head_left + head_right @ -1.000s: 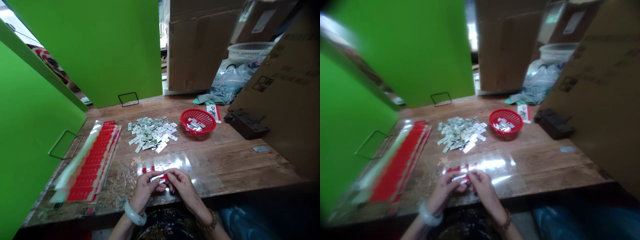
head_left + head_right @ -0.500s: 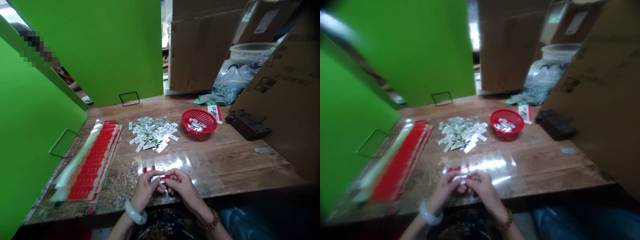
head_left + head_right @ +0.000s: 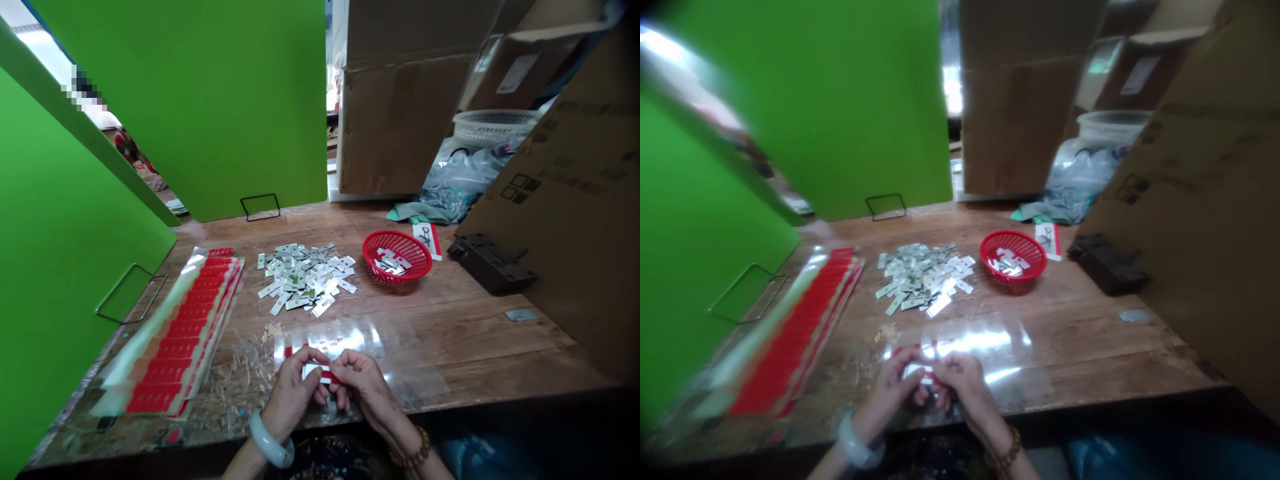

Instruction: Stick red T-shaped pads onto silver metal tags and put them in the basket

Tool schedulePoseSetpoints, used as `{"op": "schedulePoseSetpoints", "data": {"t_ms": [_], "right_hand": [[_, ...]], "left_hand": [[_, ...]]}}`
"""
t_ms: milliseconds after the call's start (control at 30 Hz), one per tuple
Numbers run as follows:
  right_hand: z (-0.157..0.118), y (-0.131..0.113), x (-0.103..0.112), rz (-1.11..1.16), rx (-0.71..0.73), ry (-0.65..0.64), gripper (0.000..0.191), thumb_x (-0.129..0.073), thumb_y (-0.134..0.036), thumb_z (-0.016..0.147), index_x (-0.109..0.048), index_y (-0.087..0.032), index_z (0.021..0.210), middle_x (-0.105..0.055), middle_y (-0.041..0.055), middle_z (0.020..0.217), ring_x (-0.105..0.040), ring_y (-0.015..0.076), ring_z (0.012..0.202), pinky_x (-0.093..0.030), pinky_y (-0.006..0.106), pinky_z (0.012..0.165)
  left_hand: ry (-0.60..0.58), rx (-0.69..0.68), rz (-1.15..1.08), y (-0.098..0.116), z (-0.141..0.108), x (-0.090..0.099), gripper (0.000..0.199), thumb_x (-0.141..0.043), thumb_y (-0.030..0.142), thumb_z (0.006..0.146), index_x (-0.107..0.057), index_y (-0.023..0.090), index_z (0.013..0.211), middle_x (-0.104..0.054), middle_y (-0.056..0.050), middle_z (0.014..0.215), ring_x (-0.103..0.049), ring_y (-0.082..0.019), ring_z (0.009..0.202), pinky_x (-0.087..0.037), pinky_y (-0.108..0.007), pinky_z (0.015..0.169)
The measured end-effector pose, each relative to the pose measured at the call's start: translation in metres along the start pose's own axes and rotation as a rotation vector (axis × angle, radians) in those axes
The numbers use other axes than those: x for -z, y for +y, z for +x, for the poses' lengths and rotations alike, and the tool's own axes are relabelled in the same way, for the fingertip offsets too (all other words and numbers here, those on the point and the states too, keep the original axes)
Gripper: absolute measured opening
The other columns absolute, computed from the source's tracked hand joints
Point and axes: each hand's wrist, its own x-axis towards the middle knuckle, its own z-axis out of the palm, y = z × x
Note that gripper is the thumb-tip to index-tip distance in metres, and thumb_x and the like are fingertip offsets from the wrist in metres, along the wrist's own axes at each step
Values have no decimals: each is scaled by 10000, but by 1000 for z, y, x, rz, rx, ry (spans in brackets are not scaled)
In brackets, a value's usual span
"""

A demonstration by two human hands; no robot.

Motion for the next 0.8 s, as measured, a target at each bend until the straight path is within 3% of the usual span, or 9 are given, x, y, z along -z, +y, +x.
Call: {"op": "schedulePoseSetpoints", "data": {"t_ms": [200,300,433,533,600,700,800], "right_hand": [[6,-10,14,-207,-34,-105,353,-666,-462,730,-537,-135,705,-611,-3,510,-509,69,359,-311,147,340],[12,-27,27,-292,-11,-102,340,-678,-451,720,-540,-141,712,-617,-12,517,-493,58,355,-305,140,341],[28,-78,49,-152,218,116,319,-729,-414,681,-557,-145,675,-616,-3,539,-505,63,389,-351,158,368],[40,-118,60,23,381,245,287,-726,-411,684,-588,-184,795,-666,10,708,-578,87,521,-444,194,472],[44,-129,62,110,416,287,298,-727,-396,681,-604,-193,860,-678,20,783,-607,99,591,-471,208,531],[43,-111,58,11,372,268,323,-728,-383,681,-600,-194,909,-671,17,800,-609,107,606,-459,215,535],[35,-69,52,-342,351,218,258,-661,-391,749,-602,-187,895,-644,11,752,-585,124,599,-443,238,536]], "left_hand": [[-36,-3,-51,-6,2,1,304,-581,393,756,-539,149,932,-599,26,544,-562,-107,451,-426,-202,457],[-6,16,-58,-10,6,4,395,-553,457,782,-536,142,1020,-619,1,596,-603,-131,523,-467,-238,511],[71,-67,-22,-15,13,12,396,-586,436,777,-572,140,1040,-654,-53,781,-630,-161,675,-496,-280,612],[155,-188,115,-21,14,18,318,-579,376,795,-614,152,1018,-664,-74,908,-630,-191,818,-488,-305,736],[187,-262,219,-25,13,20,262,-566,318,804,-633,158,1001,-666,-79,955,-619,-205,890,-471,-318,801],[216,-333,403,-29,12,20,225,-545,247,804,-646,167,988,-668,-85,961,-610,-217,908,-460,-358,839],[218,-389,576,-32,14,17,245,-522,204,809,-644,184,1021,-658,-97,1032,-583,-235,991,-436,-405,897]]}}
